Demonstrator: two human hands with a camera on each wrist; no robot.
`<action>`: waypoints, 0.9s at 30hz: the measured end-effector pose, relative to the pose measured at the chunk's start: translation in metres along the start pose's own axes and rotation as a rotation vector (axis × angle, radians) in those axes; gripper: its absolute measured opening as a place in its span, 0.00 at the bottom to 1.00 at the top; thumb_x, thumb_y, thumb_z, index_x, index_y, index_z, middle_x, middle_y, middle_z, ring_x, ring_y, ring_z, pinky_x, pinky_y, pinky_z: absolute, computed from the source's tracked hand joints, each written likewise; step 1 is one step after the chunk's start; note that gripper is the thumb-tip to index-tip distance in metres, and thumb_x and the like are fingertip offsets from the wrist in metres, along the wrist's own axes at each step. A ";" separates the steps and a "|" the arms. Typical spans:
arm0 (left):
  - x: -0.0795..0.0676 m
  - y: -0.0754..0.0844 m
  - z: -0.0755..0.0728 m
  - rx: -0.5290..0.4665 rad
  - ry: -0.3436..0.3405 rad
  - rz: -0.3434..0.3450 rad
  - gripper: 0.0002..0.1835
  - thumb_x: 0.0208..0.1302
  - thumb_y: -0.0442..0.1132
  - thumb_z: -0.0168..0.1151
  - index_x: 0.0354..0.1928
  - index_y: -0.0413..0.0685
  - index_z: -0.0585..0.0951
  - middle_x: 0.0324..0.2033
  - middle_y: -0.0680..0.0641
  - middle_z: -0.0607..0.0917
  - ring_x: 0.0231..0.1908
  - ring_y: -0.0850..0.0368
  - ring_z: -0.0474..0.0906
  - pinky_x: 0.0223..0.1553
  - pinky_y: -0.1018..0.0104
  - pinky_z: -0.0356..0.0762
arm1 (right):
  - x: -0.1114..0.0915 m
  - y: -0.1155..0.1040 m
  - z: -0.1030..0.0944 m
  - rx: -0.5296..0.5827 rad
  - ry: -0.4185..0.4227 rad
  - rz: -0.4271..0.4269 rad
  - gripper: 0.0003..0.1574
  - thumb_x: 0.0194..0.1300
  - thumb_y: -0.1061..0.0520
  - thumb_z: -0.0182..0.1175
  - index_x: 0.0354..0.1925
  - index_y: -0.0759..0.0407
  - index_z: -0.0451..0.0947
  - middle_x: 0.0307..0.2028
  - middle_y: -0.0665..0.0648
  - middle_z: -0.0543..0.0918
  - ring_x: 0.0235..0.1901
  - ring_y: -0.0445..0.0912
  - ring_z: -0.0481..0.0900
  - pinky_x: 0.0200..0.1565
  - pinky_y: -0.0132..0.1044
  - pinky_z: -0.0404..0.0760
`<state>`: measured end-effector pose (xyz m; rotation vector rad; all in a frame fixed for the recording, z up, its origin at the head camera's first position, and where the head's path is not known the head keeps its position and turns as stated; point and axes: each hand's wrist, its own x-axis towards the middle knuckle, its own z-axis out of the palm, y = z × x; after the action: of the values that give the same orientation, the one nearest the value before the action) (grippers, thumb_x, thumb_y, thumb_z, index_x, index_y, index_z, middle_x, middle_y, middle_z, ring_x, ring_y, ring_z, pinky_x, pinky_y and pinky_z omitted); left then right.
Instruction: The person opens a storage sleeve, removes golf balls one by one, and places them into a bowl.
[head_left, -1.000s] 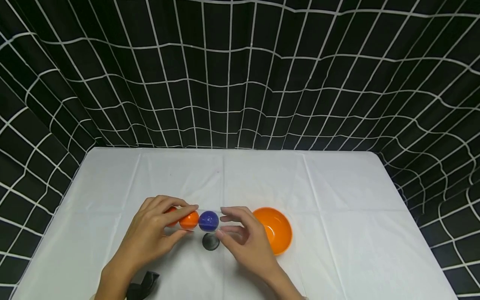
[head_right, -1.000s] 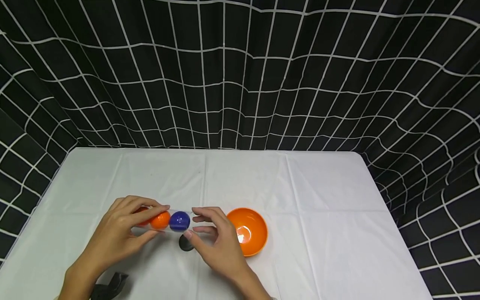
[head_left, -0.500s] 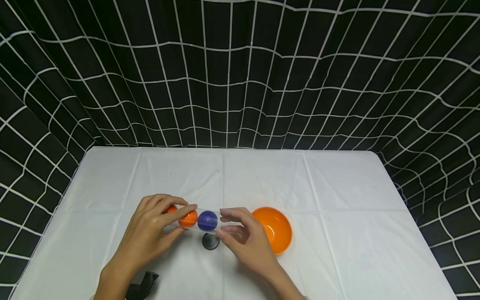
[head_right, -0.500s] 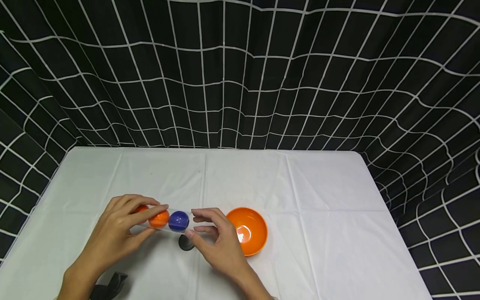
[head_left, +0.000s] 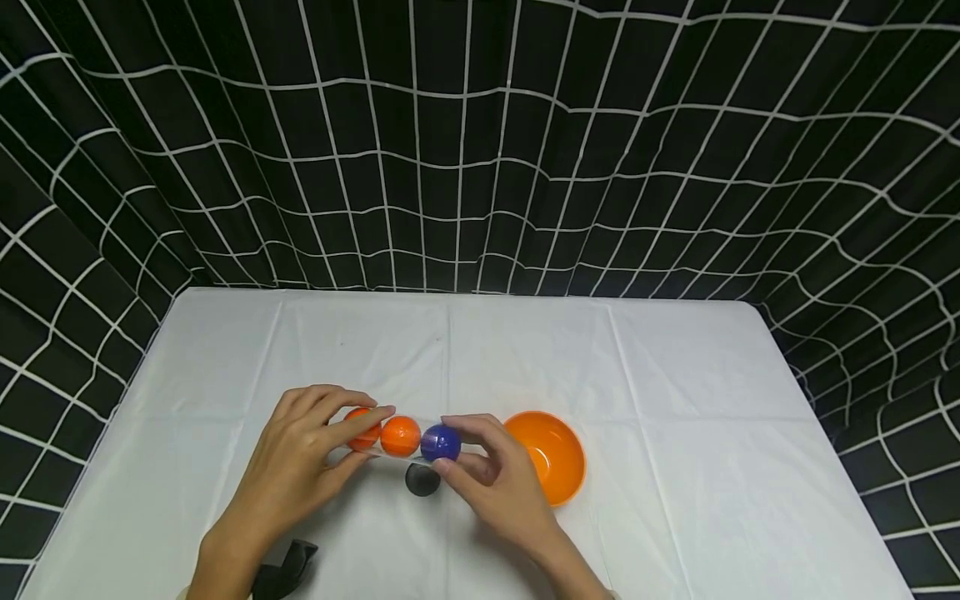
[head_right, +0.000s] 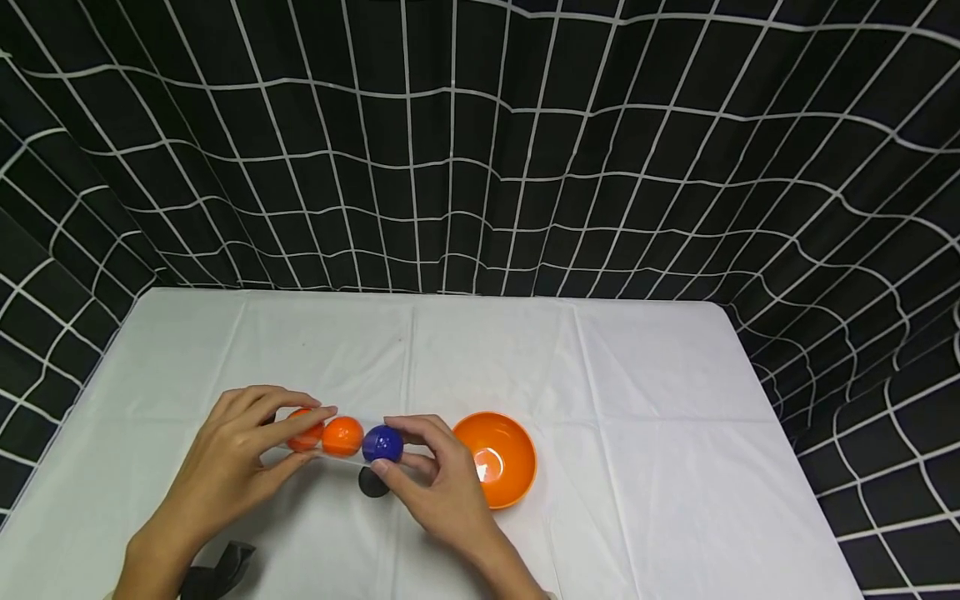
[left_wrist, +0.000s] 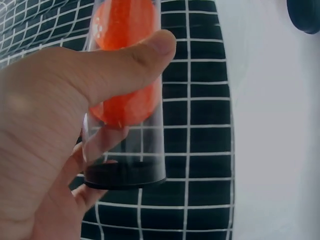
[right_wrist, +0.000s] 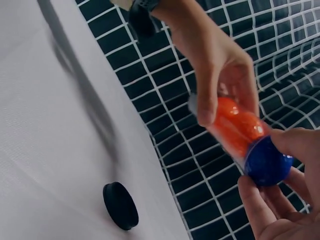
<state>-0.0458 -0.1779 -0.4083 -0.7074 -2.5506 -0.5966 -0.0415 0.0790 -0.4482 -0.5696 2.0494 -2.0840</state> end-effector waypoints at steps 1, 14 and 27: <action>0.000 -0.001 0.001 -0.012 -0.008 -0.010 0.28 0.47 0.44 0.82 0.55 0.67 0.86 0.47 0.56 0.87 0.52 0.57 0.78 0.57 0.56 0.69 | 0.000 -0.001 -0.001 0.006 0.001 0.002 0.27 0.67 0.63 0.66 0.63 0.59 0.74 0.57 0.62 0.76 0.52 0.46 0.87 0.55 0.37 0.85; -0.006 -0.006 0.010 -0.102 -0.109 -0.162 0.31 0.47 0.56 0.80 0.57 0.71 0.84 0.48 0.60 0.85 0.51 0.60 0.80 0.56 0.52 0.77 | -0.001 -0.007 -0.027 -0.079 0.063 -0.061 0.26 0.66 0.65 0.66 0.61 0.58 0.78 0.58 0.61 0.78 0.55 0.41 0.82 0.55 0.36 0.85; -0.005 -0.010 0.009 -0.117 -0.096 -0.151 0.31 0.48 0.52 0.81 0.58 0.69 0.83 0.50 0.61 0.85 0.53 0.60 0.78 0.59 0.55 0.73 | -0.002 -0.013 -0.071 -0.269 0.098 -0.039 0.25 0.61 0.66 0.70 0.55 0.53 0.77 0.54 0.57 0.79 0.54 0.44 0.82 0.55 0.33 0.84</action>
<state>-0.0495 -0.1829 -0.4213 -0.5987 -2.6932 -0.7852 -0.0649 0.1457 -0.4350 -0.5586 2.4140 -1.9035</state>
